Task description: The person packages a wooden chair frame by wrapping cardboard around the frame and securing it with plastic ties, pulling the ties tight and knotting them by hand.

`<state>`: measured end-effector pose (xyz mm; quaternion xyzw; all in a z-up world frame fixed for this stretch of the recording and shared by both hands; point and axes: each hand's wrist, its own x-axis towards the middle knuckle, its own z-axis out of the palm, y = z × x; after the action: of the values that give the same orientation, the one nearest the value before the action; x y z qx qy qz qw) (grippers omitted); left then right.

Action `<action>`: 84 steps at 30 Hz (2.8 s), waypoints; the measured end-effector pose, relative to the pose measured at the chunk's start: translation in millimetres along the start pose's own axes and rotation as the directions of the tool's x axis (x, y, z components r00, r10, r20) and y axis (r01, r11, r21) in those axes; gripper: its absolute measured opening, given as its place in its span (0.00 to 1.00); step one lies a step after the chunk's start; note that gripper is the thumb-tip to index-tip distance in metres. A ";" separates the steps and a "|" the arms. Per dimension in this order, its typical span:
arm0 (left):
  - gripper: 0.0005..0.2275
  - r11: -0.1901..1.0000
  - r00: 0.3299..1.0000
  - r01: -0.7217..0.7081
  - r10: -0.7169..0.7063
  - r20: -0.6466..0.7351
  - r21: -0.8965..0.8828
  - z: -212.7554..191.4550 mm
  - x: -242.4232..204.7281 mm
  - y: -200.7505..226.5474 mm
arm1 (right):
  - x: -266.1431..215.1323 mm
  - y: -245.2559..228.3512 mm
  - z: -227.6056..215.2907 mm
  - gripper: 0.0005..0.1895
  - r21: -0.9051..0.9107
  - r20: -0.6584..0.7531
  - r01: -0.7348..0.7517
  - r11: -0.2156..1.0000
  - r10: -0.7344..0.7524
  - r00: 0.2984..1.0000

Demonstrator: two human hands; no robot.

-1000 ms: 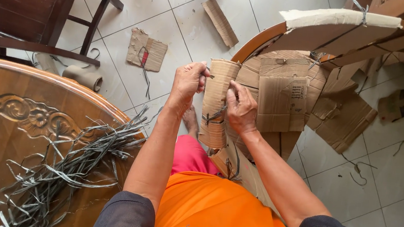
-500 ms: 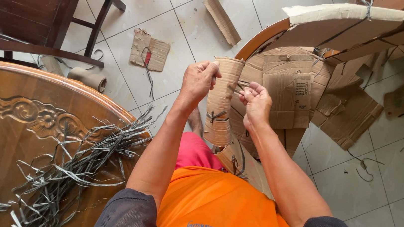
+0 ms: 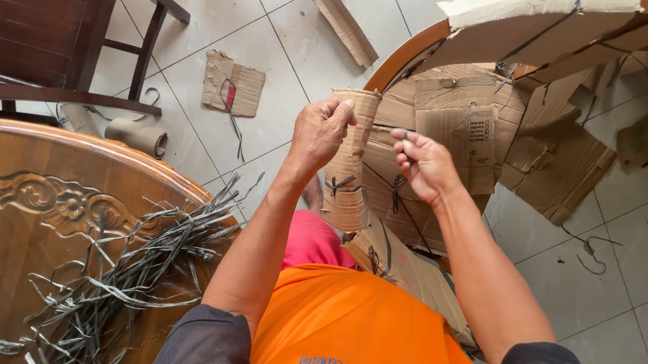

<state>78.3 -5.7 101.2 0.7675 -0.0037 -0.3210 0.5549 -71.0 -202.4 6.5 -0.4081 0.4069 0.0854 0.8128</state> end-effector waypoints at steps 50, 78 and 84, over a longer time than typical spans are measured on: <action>0.27 0.682 0.740 -0.373 0.628 -0.242 0.628 89.2 30.1 -102.7 | -2.7 -43.5 90.2 0.16 -0.247 0.064 0.548 0.799 -0.551 0.832; 0.12 0.768 0.801 -0.597 0.585 0.126 0.233 54.2 70.2 -75.9 | 13.2 -95.5 105.9 0.11 -0.668 0.408 0.627 0.401 -0.508 0.759; 0.13 0.934 0.942 -0.328 0.312 0.125 0.140 59.3 92.3 -91.3 | 14.4 -69.3 83.3 0.08 -0.730 0.491 0.677 0.095 -0.615 0.616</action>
<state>90.1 -54.4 -32.5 0.7812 -0.1820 -0.2632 0.5359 20.3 -189.4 65.0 -0.8927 0.0546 -0.0716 0.4416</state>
